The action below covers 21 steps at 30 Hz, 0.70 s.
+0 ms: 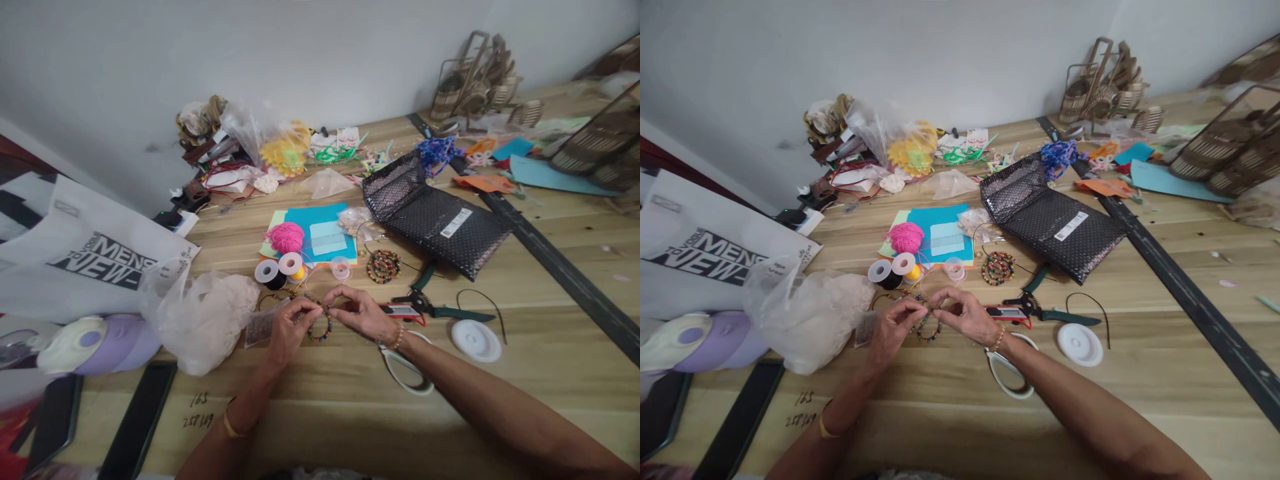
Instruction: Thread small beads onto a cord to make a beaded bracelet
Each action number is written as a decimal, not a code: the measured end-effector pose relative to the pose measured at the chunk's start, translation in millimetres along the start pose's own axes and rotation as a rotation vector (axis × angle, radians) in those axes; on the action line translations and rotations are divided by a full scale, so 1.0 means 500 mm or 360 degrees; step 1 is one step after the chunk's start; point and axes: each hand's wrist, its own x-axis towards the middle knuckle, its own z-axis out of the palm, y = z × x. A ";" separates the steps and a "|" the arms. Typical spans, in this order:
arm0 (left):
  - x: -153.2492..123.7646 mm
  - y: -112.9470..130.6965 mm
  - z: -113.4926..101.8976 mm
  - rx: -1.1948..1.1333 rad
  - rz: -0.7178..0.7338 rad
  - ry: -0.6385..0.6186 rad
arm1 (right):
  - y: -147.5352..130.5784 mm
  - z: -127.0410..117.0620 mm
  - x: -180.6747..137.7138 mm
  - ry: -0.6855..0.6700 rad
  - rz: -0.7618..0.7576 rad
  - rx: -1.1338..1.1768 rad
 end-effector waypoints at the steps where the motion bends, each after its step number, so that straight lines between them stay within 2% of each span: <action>1: 0.000 0.001 0.001 -0.0005 0.0040 0.0004 | 0.000 0.000 0.000 -0.0001 -0.0016 0.0024; 7: -0.003 0.003 0.005 0.0005 0.0215 -0.0027 | 0.003 0.008 0.001 -0.0187 0.0025 0.0351; 11: -0.003 0.004 0.002 0.0083 0.0246 -0.0057 | 0.005 0.008 0.001 -0.0173 0.0110 0.0282; 14: 0.001 0.006 -0.008 0.0183 0.0266 -0.0128 | 0.006 0.005 0.001 -0.0173 0.0083 0.0212; 17: 0.009 0.003 -0.031 0.0375 0.0293 -0.0231 | 0.006 0.004 0.002 -0.0168 0.0055 0.0169; 21: 0.014 -0.006 -0.071 0.0813 0.0395 -0.0392 | 0.007 0.005 0.004 -0.0150 0.0067 0.0181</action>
